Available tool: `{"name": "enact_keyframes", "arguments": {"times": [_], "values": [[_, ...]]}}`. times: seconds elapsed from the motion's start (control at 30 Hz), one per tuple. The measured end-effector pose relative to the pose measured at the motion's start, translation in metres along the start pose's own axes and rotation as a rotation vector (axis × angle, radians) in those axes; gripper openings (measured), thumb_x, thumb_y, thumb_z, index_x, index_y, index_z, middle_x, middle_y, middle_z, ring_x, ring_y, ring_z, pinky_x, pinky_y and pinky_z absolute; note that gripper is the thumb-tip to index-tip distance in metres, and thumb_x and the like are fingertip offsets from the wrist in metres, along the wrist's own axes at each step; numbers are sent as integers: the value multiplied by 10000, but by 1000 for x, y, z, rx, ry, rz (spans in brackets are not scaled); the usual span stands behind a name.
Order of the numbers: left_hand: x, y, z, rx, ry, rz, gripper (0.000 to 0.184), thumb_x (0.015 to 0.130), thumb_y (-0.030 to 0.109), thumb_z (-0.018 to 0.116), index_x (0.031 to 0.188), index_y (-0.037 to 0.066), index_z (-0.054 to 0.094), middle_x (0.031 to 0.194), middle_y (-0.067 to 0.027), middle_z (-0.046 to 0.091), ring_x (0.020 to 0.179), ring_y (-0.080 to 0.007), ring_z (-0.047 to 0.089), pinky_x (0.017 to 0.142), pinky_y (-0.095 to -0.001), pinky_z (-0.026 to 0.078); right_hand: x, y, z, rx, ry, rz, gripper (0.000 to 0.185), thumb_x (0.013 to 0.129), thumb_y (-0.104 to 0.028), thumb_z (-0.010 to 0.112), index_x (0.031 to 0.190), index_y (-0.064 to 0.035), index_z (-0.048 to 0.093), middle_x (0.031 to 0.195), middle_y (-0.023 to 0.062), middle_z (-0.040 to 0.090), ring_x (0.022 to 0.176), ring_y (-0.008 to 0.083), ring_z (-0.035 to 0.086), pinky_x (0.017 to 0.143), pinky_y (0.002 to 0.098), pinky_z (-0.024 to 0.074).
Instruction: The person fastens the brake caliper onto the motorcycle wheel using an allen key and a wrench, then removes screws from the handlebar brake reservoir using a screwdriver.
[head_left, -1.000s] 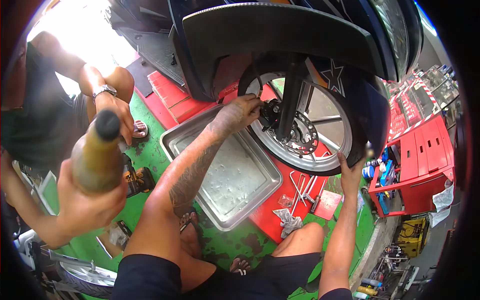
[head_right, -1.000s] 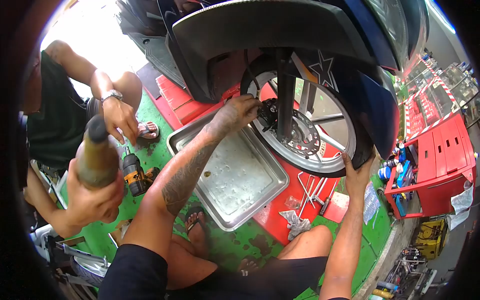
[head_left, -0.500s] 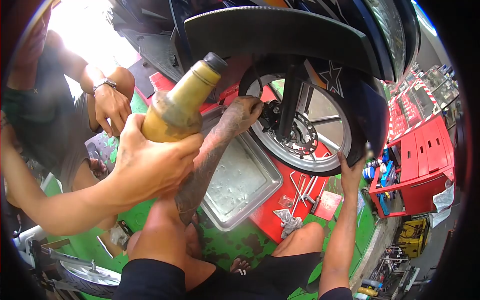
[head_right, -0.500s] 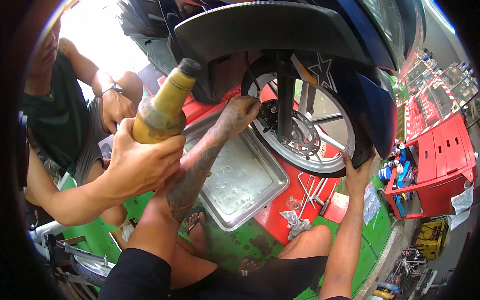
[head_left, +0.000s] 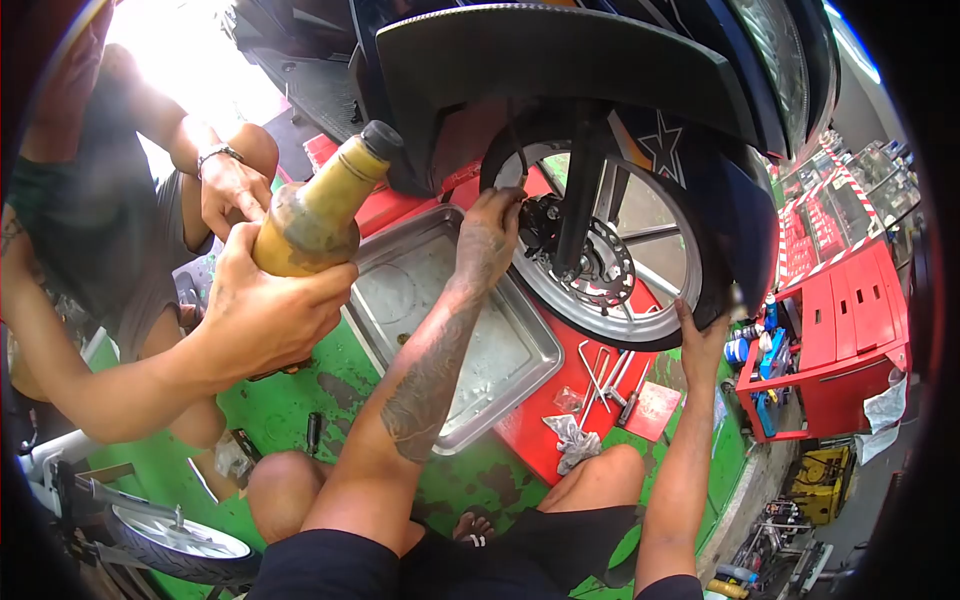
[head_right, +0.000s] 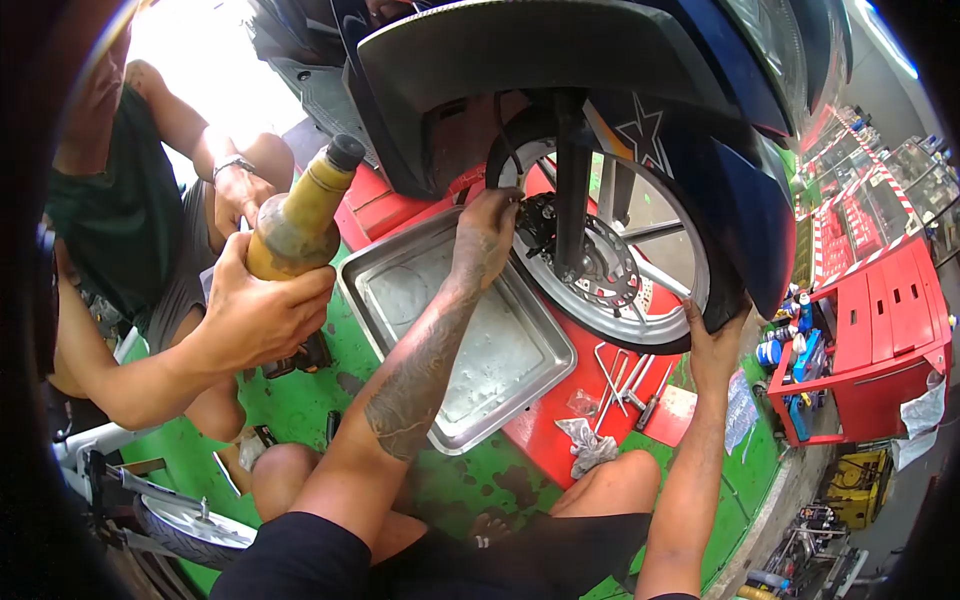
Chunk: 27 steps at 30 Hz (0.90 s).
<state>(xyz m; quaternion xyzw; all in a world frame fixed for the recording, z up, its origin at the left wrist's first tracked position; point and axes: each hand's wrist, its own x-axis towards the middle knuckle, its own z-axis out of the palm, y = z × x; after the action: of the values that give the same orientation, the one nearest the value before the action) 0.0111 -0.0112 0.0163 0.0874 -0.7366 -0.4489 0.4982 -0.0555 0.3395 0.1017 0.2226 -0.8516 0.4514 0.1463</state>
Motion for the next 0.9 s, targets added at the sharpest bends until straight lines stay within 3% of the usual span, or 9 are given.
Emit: {"name": "enact_keyframes", "arguments": {"times": [0.2, 0.3, 0.5, 0.53, 0.63, 0.8, 0.9], "values": [[7, -6, -31, -38, -331, -41, 235, 914, 66, 722, 1149, 59, 736, 990, -132, 641, 856, -294, 672, 793, -376, 551, 3, 1, -2, 7, -20, -17, 986, 920, -276, 818, 1608, 32, 182, 1603, 206, 374, 1457, 280, 399, 1223, 381, 278], [15, -19, -31, 17, -503, -118, 265, 901, 43, 733, 1165, 65, 741, 1029, -102, 632, 827, -218, 631, 761, -324, 521, 3, -1, -2, -8, -24, -16, 974, 923, -276, 815, 1605, 27, 189, 1600, 204, 378, 1454, 277, 405, 1220, 382, 284], [-7, -6, -15, -245, -228, -212, 321, 918, 62, 739, 1237, 89, 731, 1037, -79, 611, 793, -156, 597, 740, -308, 512, 4, -1, -3, 28, -28, -7, 974, 924, -279, 815, 1609, 14, 187, 1597, 203, 384, 1445, 279, 420, 1214, 386, 300], [-9, -5, -14, -213, -268, -165, 337, 931, 61, 729, 1267, 88, 719, 1039, -67, 600, 782, -135, 582, 737, -304, 510, 3, 1, -3, 28, -26, -1, 975, 924, -279, 816, 1610, 13, 188, 1596, 203, 386, 1444, 280, 421, 1214, 387, 302], [0, -12, -21, -212, -402, -302, 325, 935, 69, 729, 1260, 79, 722, 1053, -70, 599, 794, -146, 584, 760, -319, 514, 3, 4, -2, -2, -14, 0, 976, 921, -281, 818, 1609, 11, 191, 1591, 199, 393, 1443, 279, 422, 1208, 381, 308], [11, -20, -21, -114, -428, -187, 275, 918, 33, 725, 1193, 17, 727, 1061, -79, 657, 832, -147, 644, 732, -274, 523, 0, -8, -3, -16, -39, 22, 942, 942, -245, 792, 1608, 24, 182, 1599, 205, 382, 1454, 278, 408, 1223, 367, 272], [7, -27, -13, -173, -388, -230, 250, 924, 7, 710, 1171, -29, 704, 1064, -80, 670, 827, -150, 647, 729, -280, 530, 0, 3, -2, 50, -26, 21, 926, 942, -239, 791, 1602, 19, 196, 1593, 202, 390, 1454, 274, 407, 1222, 368, 276]]}}
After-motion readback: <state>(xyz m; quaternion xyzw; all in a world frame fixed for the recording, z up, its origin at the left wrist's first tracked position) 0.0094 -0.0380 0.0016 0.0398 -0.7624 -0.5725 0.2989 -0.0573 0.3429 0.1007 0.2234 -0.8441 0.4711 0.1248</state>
